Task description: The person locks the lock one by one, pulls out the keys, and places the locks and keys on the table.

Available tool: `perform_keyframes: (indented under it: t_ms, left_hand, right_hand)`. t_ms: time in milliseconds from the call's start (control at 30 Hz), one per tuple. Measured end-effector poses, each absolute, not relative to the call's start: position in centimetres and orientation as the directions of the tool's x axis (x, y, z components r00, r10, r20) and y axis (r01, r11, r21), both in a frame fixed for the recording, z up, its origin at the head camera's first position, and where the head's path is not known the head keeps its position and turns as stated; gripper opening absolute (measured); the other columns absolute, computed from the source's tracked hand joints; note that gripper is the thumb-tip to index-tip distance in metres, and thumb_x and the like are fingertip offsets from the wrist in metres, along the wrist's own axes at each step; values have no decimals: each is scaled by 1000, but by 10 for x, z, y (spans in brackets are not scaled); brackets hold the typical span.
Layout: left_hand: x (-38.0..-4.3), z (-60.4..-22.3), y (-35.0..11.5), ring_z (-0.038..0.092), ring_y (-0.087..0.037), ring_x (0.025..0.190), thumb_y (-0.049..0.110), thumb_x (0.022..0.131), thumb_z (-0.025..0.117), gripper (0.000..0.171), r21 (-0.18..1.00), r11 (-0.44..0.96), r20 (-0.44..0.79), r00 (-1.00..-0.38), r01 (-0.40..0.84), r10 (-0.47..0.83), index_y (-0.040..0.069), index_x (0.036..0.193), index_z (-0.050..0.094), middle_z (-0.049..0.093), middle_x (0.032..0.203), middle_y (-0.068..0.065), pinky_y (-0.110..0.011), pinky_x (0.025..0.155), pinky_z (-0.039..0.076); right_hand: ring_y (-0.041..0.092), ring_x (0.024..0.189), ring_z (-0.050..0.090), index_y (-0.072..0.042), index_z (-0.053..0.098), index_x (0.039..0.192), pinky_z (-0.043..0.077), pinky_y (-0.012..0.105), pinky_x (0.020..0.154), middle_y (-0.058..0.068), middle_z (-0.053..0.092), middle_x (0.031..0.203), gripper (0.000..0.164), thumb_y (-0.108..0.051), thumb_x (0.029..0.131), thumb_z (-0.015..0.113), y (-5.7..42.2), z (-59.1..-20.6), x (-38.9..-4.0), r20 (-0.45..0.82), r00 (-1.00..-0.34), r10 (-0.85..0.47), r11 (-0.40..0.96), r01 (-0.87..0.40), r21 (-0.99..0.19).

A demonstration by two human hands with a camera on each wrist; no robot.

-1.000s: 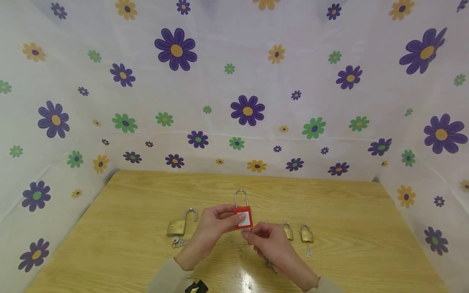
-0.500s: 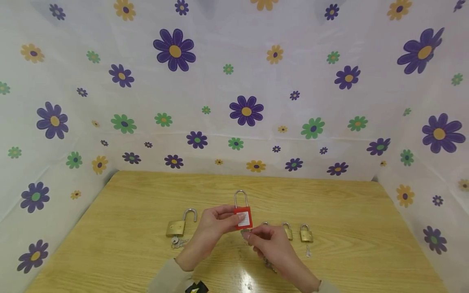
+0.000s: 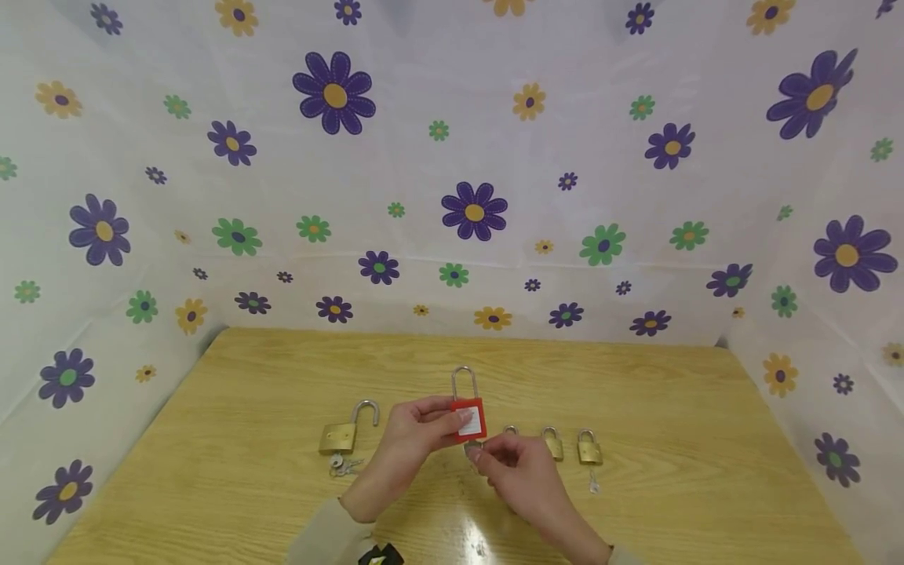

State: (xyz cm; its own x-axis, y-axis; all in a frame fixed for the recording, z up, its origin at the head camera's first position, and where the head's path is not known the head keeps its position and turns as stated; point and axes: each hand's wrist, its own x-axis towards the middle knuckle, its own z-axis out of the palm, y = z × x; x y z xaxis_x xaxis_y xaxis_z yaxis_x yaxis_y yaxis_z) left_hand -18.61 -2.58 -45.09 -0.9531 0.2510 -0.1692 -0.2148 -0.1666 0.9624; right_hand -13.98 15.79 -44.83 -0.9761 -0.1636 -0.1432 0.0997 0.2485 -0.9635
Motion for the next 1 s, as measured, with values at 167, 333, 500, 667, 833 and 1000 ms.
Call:
perform_keyframes:
  t_ms: [167, 333, 500, 667, 833, 1000]
  left_hand:
    - [-188, -452, -24, 76, -19, 95, 17, 93, 76, 37, 953, -186, -193, -953, -239, 234, -4, 123, 68, 76, 113, -16, -34, 86, 62]
    - [-188, -453, -23, 76, -18, 94, 18, 92, 78, 39, 952, -197, -191, -958, -234, 216, -3, 123, 69, 77, 112, -16, -33, 86, 62]
    - [-186, -454, -22, 76, -17, 95, 16, 92, 78, 36, 968, -167, -148, -966, -186, 214, -2, 122, 70, 77, 112, -16, -33, 86, 62]
    - [-184, -452, -21, 75, -17, 97, 15, 92, 77, 36, 976, -148, -126, -970, -158, 206, -4, 123, 70, 76, 114, -18, -32, 85, 62]
    - [-181, -449, -19, 75, -16, 98, 14, 93, 76, 36, 979, -146, -116, -975, -145, 187, -5, 122, 70, 76, 114, -19, -31, 85, 61]
    - [-183, -447, -17, 75, -15, 96, 16, 92, 77, 35, 975, -141, -148, -975, -172, 163, -2, 122, 71, 77, 112, -16, -30, 85, 61]
  right_hand:
    - [8, 53, 47, 8, 69, 96, 37, 21, 47, 0, 54, 64, 28, -19, 97, 71, 158, -447, -142, -157, -970, -184, 244, 110, -964]
    - [7, 51, 46, 7, 69, 96, 35, 20, 46, 0, 53, 62, 27, -20, 97, 71, 158, -445, -143, -149, -971, -185, 262, 98, -960]
    - [5, 51, 48, 4, 71, 91, 41, 21, 47, -1, 56, 63, 21, -16, 97, 71, 159, -448, -142, -49, -979, -200, 314, -17, -949]
    - [3, 52, 51, 1, 73, 88, 45, 22, 48, 4, 63, 66, 14, -10, 95, 71, 159, -452, -142, 52, -975, -218, 337, -125, -933]
    - [3, 53, 51, 1, 74, 89, 43, 21, 48, 9, 65, 69, 12, -9, 94, 71, 158, -451, -142, 37, -980, -195, 350, -105, -931]
    - [3, 54, 51, 0, 75, 88, 42, 20, 50, 7, 65, 67, 9, -8, 93, 72, 155, -447, -142, 16, -987, -157, 389, -76, -918]
